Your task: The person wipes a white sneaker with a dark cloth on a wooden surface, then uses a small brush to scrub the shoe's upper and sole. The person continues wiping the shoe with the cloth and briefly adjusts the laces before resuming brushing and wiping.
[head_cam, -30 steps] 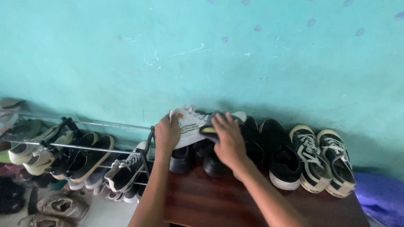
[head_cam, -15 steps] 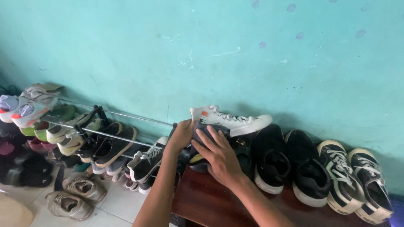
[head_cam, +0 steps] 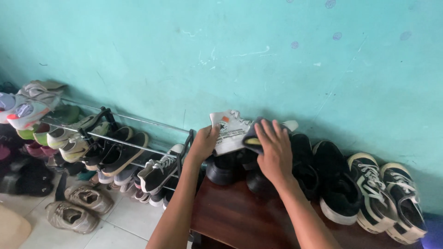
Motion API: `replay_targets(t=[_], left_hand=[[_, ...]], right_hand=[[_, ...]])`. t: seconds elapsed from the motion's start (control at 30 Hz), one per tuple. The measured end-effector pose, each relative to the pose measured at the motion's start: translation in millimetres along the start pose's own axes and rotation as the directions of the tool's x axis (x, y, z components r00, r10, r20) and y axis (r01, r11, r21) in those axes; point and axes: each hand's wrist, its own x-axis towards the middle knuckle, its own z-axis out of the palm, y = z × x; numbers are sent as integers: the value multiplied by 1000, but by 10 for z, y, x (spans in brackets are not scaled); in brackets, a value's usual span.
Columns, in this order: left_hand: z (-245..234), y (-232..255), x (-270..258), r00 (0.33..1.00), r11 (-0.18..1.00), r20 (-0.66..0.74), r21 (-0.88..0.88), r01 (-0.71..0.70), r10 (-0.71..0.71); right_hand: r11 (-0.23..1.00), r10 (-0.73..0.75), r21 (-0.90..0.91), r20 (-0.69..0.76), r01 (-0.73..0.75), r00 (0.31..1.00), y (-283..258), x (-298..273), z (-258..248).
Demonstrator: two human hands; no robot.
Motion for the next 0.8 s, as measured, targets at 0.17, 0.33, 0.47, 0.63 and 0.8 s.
replay_targets(t=[0.17, 0.33, 0.47, 0.63, 0.8], left_hand=[[268, 271, 166, 978, 947, -181, 283, 148, -99], [441, 893, -225, 881, 897, -436, 293, 331, -183], [462, 832, -220, 885, 889, -429, 315, 332, -179], [495, 714, -10, 879, 860, -434, 354, 368, -197], [441, 782, -94, 878, 881, -428, 303, 364, -216]], right_hand=[[999, -40, -6, -33, 40, 999, -468, -85, -83], [990, -114, 94, 131, 102, 985, -222, -40, -284], [999, 32, -36, 178, -26, 983, 445, -11, -365], [998, 64, -4, 153, -64, 986, 158, -50, -486], [998, -52, -19, 140, 55, 989, 274, -66, -404]])
